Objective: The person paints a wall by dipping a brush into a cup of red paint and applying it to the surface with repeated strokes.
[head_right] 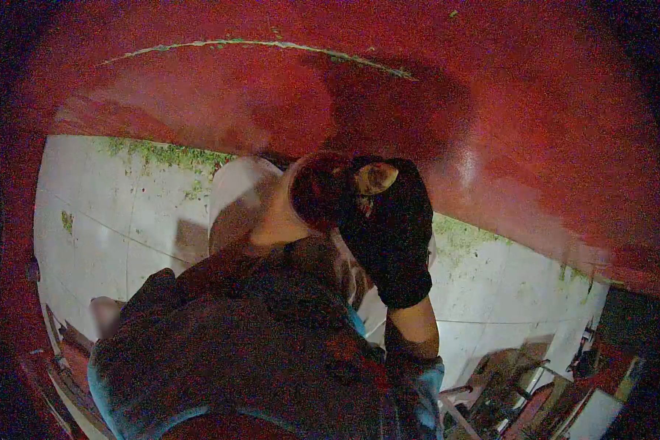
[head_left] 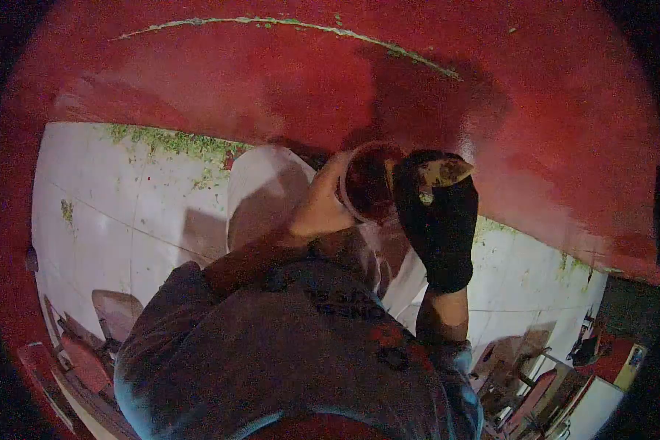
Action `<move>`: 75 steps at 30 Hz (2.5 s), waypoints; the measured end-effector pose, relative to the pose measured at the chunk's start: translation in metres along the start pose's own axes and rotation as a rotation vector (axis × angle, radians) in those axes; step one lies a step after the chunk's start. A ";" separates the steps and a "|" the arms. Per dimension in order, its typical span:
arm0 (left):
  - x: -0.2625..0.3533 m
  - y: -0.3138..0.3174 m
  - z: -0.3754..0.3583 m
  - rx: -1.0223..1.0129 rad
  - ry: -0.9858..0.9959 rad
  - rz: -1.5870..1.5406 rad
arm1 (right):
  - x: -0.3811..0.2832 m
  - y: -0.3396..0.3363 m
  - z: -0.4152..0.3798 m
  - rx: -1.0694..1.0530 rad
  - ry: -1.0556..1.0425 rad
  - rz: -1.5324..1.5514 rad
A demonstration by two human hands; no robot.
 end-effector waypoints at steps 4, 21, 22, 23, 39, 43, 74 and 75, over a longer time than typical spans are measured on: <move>-0.010 -0.004 -0.005 -0.003 -0.030 0.092 | -0.004 -0.001 0.001 -0.013 0.087 0.055; -0.011 -0.003 -0.002 -0.032 -0.008 0.024 | -0.004 -0.004 0.002 -0.049 0.110 0.071; -0.012 -0.003 -0.002 -0.023 -0.013 0.079 | -0.004 -0.004 0.002 -0.049 0.109 0.071; -0.013 -0.003 -0.002 -0.013 -0.017 0.135 | -0.005 -0.005 0.000 -0.021 0.084 0.112; -0.004 -0.009 0.004 0.087 -0.054 0.237 | 0.064 -0.013 -0.024 0.091 0.001 -0.357; 0.000 -0.011 0.005 0.061 -0.050 0.245 | 0.073 -0.003 -0.031 0.112 0.107 -0.032; 0.007 -0.018 0.025 0.134 -0.071 0.245 | 0.055 -0.011 0.016 0.725 0.028 0.124; 0.001 -0.019 0.021 0.130 -0.075 0.243 | 0.054 -0.010 0.015 0.725 0.034 0.123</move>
Point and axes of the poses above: each hand's wrist, its own z-axis towards the middle knuckle, its own y-axis out of the palm, x = y × z, the point moved 1 cm from there along z, towards the middle knuckle, and after that the axes turned 14 degrees about -x, right-handed, at the moved point
